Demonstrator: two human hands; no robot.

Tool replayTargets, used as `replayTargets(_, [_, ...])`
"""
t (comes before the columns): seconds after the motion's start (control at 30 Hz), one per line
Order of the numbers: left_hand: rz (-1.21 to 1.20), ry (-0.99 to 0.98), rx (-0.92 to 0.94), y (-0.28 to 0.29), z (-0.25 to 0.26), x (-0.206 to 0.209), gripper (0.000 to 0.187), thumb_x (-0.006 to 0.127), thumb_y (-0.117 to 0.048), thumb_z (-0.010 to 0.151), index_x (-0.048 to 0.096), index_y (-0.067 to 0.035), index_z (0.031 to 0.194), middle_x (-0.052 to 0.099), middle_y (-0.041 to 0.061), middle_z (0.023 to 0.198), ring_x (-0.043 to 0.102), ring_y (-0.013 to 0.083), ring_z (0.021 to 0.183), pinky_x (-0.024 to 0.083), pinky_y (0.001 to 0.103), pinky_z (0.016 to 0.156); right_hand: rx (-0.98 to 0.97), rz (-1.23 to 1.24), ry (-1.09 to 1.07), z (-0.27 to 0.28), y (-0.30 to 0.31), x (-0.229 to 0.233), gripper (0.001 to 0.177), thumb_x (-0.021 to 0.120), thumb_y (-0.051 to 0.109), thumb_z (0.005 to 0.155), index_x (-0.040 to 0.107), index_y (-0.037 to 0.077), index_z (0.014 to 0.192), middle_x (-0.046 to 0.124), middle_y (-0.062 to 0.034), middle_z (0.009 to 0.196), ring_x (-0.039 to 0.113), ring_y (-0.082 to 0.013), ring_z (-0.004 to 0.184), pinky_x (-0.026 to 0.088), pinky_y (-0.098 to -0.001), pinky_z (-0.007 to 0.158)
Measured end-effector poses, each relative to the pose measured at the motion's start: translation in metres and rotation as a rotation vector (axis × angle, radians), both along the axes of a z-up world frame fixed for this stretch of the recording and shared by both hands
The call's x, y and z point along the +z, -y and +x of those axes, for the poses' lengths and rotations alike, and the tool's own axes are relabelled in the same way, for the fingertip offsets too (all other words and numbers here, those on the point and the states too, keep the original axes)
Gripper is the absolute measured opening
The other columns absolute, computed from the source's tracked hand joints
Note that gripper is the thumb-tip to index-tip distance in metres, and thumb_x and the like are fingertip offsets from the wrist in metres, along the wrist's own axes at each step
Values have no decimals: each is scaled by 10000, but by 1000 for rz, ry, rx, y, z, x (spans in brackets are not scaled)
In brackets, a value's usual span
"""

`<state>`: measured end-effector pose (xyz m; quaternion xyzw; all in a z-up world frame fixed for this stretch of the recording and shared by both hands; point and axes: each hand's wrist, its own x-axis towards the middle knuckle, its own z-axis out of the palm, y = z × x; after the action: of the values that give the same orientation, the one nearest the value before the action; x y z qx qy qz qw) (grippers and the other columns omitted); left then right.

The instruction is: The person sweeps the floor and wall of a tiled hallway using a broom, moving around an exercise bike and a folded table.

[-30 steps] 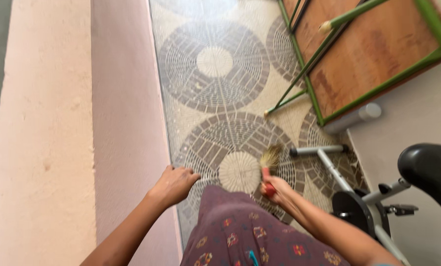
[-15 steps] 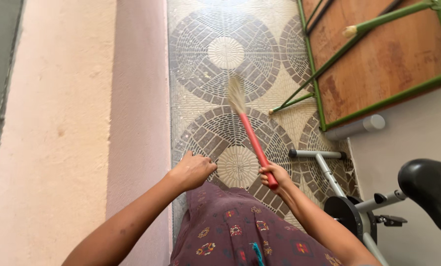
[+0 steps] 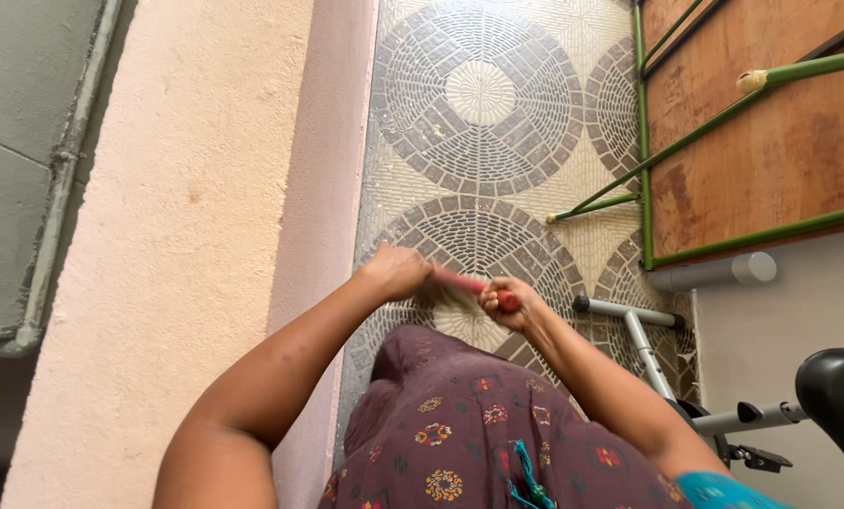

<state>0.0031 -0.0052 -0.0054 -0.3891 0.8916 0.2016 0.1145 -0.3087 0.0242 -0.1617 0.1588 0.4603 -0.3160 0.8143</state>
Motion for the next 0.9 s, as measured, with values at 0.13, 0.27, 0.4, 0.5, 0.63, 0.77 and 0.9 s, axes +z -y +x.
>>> replayTargets(0.13, [50,187,88,16,7,-24,248,572,-100,921,764,-97,1078,754,91,1124,733,304,1010,508,651,885,232,-312,-280,22,-2,18,582,575,-55,810,414,87,1351,566,-105,781,529,-123,501,473,-252,409])
replayTargets(0.27, [75,144,199,24,7,-42,265,556,-134,949,763,-99,1110,736,105,1189,720,310,1050,489,677,889,698,-528,-871,36,-27,76,787,640,-41,752,283,142,1429,540,-119,767,496,-182,453,418,-339,365])
replayTargets(0.4, [96,126,295,36,10,-42,289,520,-116,972,745,-99,1153,729,112,1232,720,303,1086,454,689,935,925,-376,-872,-6,-50,156,682,586,12,774,331,132,1396,503,-180,679,497,-267,422,384,-393,324])
replayTargets(0.5, [136,104,335,39,11,-28,301,539,-145,961,741,-105,1181,699,130,1283,690,323,1148,451,680,946,1030,-510,-799,-26,-74,205,651,675,-82,728,438,65,1316,748,-124,990,733,-180,659,603,-351,493])
replayTargets(0.63, [188,-50,274,31,1,-1,325,512,-141,972,766,-99,1171,732,139,1259,714,330,1152,475,669,955,1211,-253,-689,-38,-64,227,725,638,-161,647,479,85,1309,762,-148,927,616,-243,522,499,-375,422])
replayTargets(0.77, [220,6,189,32,-11,36,330,539,-130,952,736,-95,1214,671,146,1308,651,346,1196,370,752,1025,1525,-223,-619,-27,-14,161,765,758,-77,746,496,134,1432,661,-196,768,605,-258,500,487,-380,419])
replayTargets(0.9, [452,-173,100,56,-31,61,404,656,-130,853,709,-174,1251,694,132,1251,653,319,1162,533,452,973,1700,-326,-716,-44,90,87,732,721,-116,745,562,131,1415,673,-181,791,607,-236,513,499,-388,430])
